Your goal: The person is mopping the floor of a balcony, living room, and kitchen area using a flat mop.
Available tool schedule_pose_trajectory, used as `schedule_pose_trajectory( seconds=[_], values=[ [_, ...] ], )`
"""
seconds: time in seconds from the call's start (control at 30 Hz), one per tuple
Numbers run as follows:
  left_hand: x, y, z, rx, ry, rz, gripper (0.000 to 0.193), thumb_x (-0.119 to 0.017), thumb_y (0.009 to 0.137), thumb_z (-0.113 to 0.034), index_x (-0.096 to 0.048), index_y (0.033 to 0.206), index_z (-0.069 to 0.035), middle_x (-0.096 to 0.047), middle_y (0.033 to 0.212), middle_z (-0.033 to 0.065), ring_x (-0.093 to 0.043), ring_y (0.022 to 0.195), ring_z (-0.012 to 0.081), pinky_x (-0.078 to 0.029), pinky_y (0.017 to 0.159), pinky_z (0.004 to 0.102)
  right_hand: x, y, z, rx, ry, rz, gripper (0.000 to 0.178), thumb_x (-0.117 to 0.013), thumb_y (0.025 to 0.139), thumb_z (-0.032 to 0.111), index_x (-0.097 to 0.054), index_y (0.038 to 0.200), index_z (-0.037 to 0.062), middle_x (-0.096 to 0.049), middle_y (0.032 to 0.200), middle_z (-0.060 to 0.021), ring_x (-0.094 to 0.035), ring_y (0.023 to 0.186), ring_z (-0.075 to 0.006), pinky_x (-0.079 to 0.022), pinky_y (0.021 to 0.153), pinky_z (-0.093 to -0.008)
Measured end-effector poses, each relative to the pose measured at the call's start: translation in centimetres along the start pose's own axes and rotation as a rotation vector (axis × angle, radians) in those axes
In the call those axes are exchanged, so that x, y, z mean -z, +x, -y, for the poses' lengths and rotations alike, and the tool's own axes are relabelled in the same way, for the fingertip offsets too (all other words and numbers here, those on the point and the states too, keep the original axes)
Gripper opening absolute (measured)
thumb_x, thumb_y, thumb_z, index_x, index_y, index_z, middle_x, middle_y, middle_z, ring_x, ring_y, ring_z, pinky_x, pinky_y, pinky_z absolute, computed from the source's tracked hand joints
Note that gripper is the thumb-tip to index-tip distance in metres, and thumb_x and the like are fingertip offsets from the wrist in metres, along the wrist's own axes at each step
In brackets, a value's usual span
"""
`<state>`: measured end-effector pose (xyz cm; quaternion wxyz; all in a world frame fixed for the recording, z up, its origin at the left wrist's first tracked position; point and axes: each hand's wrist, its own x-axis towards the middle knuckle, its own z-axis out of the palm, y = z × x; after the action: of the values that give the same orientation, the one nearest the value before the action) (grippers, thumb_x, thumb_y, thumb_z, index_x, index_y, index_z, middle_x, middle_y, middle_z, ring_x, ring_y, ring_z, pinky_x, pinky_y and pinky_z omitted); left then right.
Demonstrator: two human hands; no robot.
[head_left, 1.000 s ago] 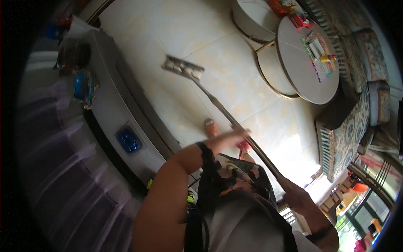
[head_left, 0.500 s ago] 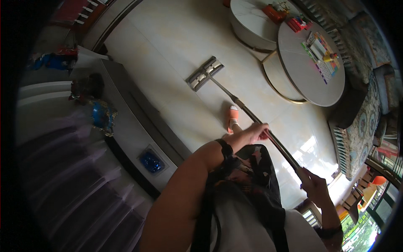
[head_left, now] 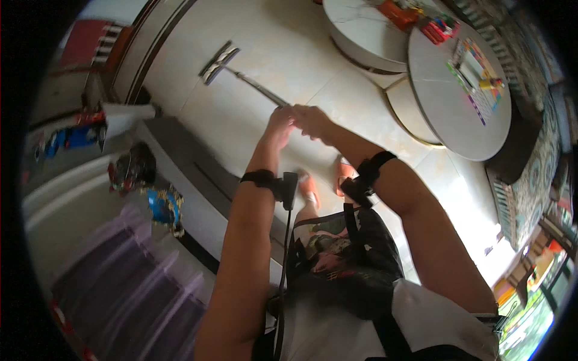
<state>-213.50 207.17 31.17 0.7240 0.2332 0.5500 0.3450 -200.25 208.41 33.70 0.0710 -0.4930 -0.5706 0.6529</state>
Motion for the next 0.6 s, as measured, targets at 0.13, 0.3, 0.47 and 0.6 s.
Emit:
schedule_pose_trajectory(
  seconds=[0.13, 0.3, 0.47, 0.6],
  values=[
    [1.1, 4.7, 3.1, 0.164, -0.163, -0.019, 0.007, -0.053, 0.082, -0.008, -0.051, 0.078, -0.002, -0.054, 0.076, 0.0067, -0.056, 0.084, 0.0168, -0.044, 0.081, 0.0298, 1.2, -2.6, -4.7, 0.337, -0.404, -0.229, 0.033, -0.048, 0.083, 0.016, -0.051, 0.116, 0.0105, -0.055, 0.112, -0.0141, -0.055, 0.096, -0.0320, -0.046, 0.082, -0.0338],
    [-2.9, 8.0, 11.8, 0.411, -0.257, -0.012, 0.016, -0.048, 0.083, -0.006, -0.044, 0.094, 0.006, -0.051, 0.081, 0.0100, -0.056, 0.076, 0.0196, -0.048, 0.072, 0.0294, 3.3, -21.5, -8.1, 0.116, -0.127, -0.352, 0.042, -0.056, 0.082, 0.016, -0.046, 0.123, 0.0084, -0.057, 0.109, -0.0164, -0.058, 0.096, -0.0257, -0.046, 0.082, -0.0309],
    [-14.2, 0.5, 20.0, 0.815, 0.005, 0.514, 0.008, -0.053, 0.079, -0.004, -0.050, 0.072, -0.003, -0.053, 0.071, 0.0052, -0.054, 0.067, 0.0148, -0.046, 0.062, 0.0260, -0.1, -42.6, -9.8, -0.390, 0.128, -0.465, 0.045, -0.055, 0.079, -0.004, -0.046, 0.123, 0.0012, -0.053, 0.121, -0.0099, -0.050, 0.108, -0.0155, -0.042, 0.087, -0.0290],
    [-24.8, -7.6, 21.5, 1.004, 0.193, 0.586, 0.007, -0.059, 0.076, -0.009, -0.055, 0.075, -0.003, -0.059, 0.074, 0.0090, -0.060, 0.070, 0.0191, -0.053, 0.066, 0.0314, -4.2, -52.9, -7.4, -0.554, 0.264, -0.759, 0.046, -0.060, 0.073, -0.006, -0.053, 0.117, 0.0042, -0.058, 0.113, -0.0094, -0.055, 0.102, -0.0151, -0.045, 0.084, -0.0283]
  ],
)
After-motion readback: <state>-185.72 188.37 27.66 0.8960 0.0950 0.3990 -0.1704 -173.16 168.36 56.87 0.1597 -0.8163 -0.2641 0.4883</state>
